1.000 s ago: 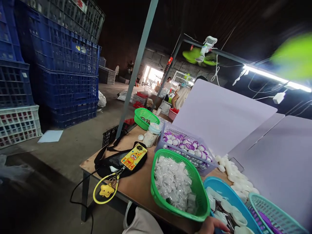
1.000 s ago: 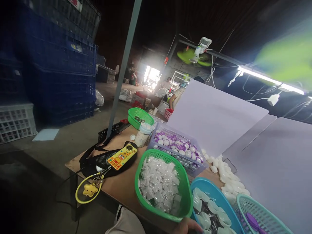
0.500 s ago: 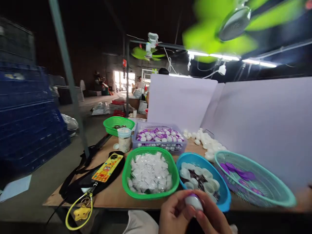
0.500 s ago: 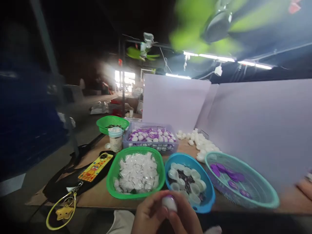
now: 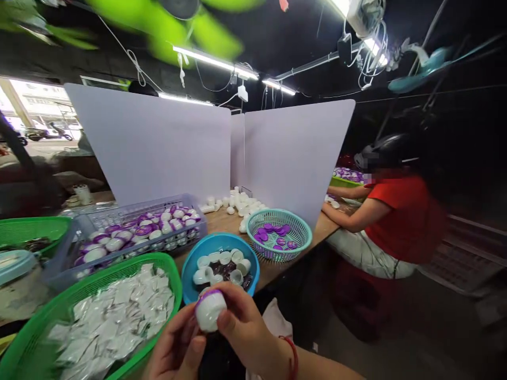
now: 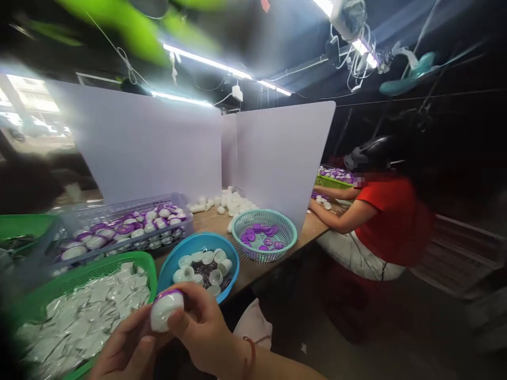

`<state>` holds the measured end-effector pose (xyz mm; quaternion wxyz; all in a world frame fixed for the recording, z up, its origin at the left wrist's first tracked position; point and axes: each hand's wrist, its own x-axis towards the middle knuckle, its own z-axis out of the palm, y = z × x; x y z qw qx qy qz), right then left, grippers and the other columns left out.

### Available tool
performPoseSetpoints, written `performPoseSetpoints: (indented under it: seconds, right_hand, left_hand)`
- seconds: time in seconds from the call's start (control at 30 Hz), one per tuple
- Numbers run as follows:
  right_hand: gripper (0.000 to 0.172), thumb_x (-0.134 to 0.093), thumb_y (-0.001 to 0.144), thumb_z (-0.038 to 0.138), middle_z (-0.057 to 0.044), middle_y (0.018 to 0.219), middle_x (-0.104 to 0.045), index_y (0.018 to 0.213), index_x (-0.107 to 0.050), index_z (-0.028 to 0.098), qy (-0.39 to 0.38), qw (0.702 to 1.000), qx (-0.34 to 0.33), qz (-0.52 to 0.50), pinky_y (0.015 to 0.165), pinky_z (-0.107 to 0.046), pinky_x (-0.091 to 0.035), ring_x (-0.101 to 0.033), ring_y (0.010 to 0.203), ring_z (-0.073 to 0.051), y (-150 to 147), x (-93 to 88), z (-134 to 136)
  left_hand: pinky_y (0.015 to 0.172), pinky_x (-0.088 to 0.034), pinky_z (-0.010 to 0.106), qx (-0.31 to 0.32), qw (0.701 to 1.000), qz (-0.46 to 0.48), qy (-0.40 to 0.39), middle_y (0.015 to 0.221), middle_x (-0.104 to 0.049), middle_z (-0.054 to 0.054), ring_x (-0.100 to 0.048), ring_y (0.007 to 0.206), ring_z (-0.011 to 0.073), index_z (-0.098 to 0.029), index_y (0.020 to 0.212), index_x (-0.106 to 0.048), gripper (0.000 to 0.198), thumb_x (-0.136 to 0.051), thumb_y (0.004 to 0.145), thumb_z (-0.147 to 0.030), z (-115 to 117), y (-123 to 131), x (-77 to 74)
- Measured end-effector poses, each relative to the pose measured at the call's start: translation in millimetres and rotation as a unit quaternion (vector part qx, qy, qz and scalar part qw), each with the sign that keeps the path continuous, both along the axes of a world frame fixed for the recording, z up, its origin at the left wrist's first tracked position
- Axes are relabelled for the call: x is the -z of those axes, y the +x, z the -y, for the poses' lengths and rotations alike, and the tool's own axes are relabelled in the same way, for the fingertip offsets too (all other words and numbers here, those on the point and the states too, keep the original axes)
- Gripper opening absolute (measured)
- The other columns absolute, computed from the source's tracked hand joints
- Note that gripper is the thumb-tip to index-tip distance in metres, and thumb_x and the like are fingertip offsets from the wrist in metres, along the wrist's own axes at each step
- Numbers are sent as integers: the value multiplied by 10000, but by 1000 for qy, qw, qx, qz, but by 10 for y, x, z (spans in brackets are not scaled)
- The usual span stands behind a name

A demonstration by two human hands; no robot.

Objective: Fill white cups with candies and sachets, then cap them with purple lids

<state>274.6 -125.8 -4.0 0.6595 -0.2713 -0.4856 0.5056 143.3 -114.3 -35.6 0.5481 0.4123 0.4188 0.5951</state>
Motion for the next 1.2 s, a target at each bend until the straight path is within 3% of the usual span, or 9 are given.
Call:
performPoseSetpoints:
  seconds: [0.1, 0.27, 0.37, 0.53, 0.73, 0.9, 1.0, 1.1, 1.2]
  right_hand:
    - [465, -777, 920, 617, -27, 968, -634, 1239, -709, 286, 30, 999, 22, -30, 753, -287, -465, -549, 814, -161, 43, -25, 18]
    - [422, -932, 806, 492, -29, 1089, -722, 1148, -767, 306, -63, 986, -44, -150, 882, -289, -530, -643, 971, -183, 173, -98, 17]
    - [366, -951, 797, 419, -29, 1122, -766, 1117, -808, 313, -92, 979, -64, -171, 951, -306, -547, -679, 1025, -192, 250, -148, -15]
    - [330, -968, 770, 406, -26, 1074, -800, 1065, -845, 323, -101, 981, -27, -163, 909, -292, -577, -715, 987, -194, 265, -159, -79]
    - [371, -946, 773, 504, -55, 1041, -807, 1093, -839, 350, -129, 988, -30, -74, 829, -310, -615, -741, 944, -221, 283, -108, -239]
    - [290, -876, 855, 469, -86, 1164, -775, 1099, -839, 317, -48, 987, -42, 145, 914, -341, -611, -737, 1075, -264, 329, -324, -812]
    - [313, -833, 878, 441, -88, 1161, -758, 1149, -805, 287, 30, 961, 28, 274, 933, -370, -578, -708, 1076, -270, 307, -515, -1367]
    - [362, -812, 857, 459, -78, 1086, -758, 1155, -756, 260, 47, 940, 77, 329, 879, -390, -551, -674, 996, -266, 244, -574, -1991]
    - [288, -817, 821, 431, -46, 870, -708, 1039, -747, 257, 15, 932, 92, 349, 754, -368, -496, -599, 820, -238, 90, -516, -2547]
  left_hand:
    - [848, -686, 329, 10, 1000, 0, 8, 1075, -859, 51, -811, 1008, 298, -246, 1074, -793, 556, -996, 638, -525, -30, 75, -61]
    - [932, -635, 278, 37, 995, 18, 90, 1151, -832, 57, -781, 1056, 225, -242, 1087, -805, 426, -949, 754, -466, -36, 233, -292]
    - [959, -618, 284, 59, 994, 45, 75, 1158, -815, 58, -758, 1086, 217, -241, 1090, -793, 392, -932, 792, -452, -42, 332, -373]
    - [941, -599, 254, 73, 991, 107, 29, 1140, -801, 22, -735, 1057, 180, -276, 1074, -780, 370, -938, 790, -451, -42, 406, -412]
    - [936, -587, 319, 89, 991, 95, 39, 1190, -772, 55, -727, 1076, 227, -254, 1059, -756, 345, -903, 830, -466, -179, 272, -431]
    - [1162, -472, 411, 101, 991, -43, 71, 1470, -661, 84, -616, 1373, 281, -287, 1210, -706, 384, -859, 882, -416, -484, -293, -560]
    - [1239, -391, 432, -23, 985, -131, 109, 1500, -636, 79, -541, 1458, 275, -310, 1308, -672, 476, -854, 881, -415, -685, -883, -696]
    - [1141, -489, 399, -139, 970, -162, 114, 1377, -708, 89, -633, 1336, 273, -269, 1203, -708, 424, -844, 866, -488, -899, -1537, -785]
    - [1043, -556, 387, -197, 957, -201, 66, 1250, -768, 98, -700, 1211, 289, -241, 1109, -739, 489, -841, 809, -614, -1044, -2112, -724]
